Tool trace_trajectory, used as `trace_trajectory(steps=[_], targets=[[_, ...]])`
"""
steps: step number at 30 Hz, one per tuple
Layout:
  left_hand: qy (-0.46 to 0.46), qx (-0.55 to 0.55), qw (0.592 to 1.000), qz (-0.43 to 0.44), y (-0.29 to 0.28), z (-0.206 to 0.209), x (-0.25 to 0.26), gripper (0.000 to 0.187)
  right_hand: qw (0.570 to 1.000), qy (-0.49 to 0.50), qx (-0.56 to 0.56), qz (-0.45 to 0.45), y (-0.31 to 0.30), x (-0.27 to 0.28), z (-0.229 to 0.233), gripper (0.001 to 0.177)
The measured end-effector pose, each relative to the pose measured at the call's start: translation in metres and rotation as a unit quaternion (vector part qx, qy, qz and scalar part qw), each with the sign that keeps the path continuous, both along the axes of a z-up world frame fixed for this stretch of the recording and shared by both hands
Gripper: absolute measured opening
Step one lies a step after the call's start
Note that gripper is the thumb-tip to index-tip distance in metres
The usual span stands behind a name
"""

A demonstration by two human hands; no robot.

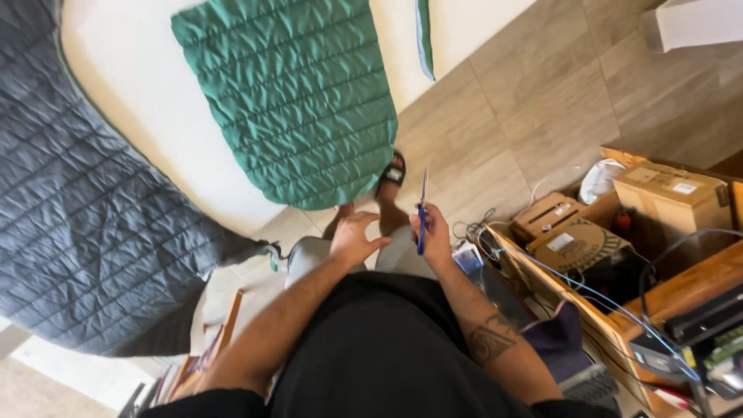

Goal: Cut quilted leather material using scissors and fold the resulting piece.

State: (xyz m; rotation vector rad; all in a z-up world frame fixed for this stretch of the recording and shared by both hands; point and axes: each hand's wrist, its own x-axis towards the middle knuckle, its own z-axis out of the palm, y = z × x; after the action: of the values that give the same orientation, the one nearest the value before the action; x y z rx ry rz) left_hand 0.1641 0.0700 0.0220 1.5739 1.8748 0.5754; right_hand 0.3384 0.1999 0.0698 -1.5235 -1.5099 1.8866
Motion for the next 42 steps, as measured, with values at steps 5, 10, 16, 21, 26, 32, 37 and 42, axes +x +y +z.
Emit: trace_trajectory(steps=[5,10,16,21,26,32,37,42], targets=[[-0.715,-0.003,0.479,0.51,0.035,-0.038,0.017,0.057,0.999,0.047,-0.005,-0.008,0.001,0.007,-0.01,0.043],[-0.747,0.06,0.348,0.563,0.044,-0.021,0.0,0.027,0.995,0.093,0.016,0.015,0.03,-0.002,-0.037,0.045],[-0.742,0.078,0.352,0.565,0.027,0.018,0.004,0.019,0.976,0.214,-0.035,0.019,0.016,-0.033,-0.036,0.046],[-0.725,0.066,0.359,0.584,0.031,0.045,0.0,0.014,0.971,0.226,-0.083,-0.002,0.014,-0.064,-0.015,0.038],[-0.711,0.066,0.383,0.586,0.035,0.058,-0.002,0.014,0.978,0.201,-0.052,0.011,0.017,-0.079,-0.009,0.048],[-0.701,0.055,0.39,0.595,0.032,0.056,-0.001,0.013,0.983,0.181,-0.016,0.02,0.016,-0.085,0.001,0.048],[-0.7,0.05,0.394,0.594,0.034,0.063,-0.006,0.014,0.984,0.176,-0.015,-0.001,0.011,-0.081,-0.008,0.045],[-0.697,0.041,0.4,0.594,0.031,0.062,-0.009,0.014,0.987,0.162,-0.005,0.001,0.009,-0.075,-0.015,0.045]])
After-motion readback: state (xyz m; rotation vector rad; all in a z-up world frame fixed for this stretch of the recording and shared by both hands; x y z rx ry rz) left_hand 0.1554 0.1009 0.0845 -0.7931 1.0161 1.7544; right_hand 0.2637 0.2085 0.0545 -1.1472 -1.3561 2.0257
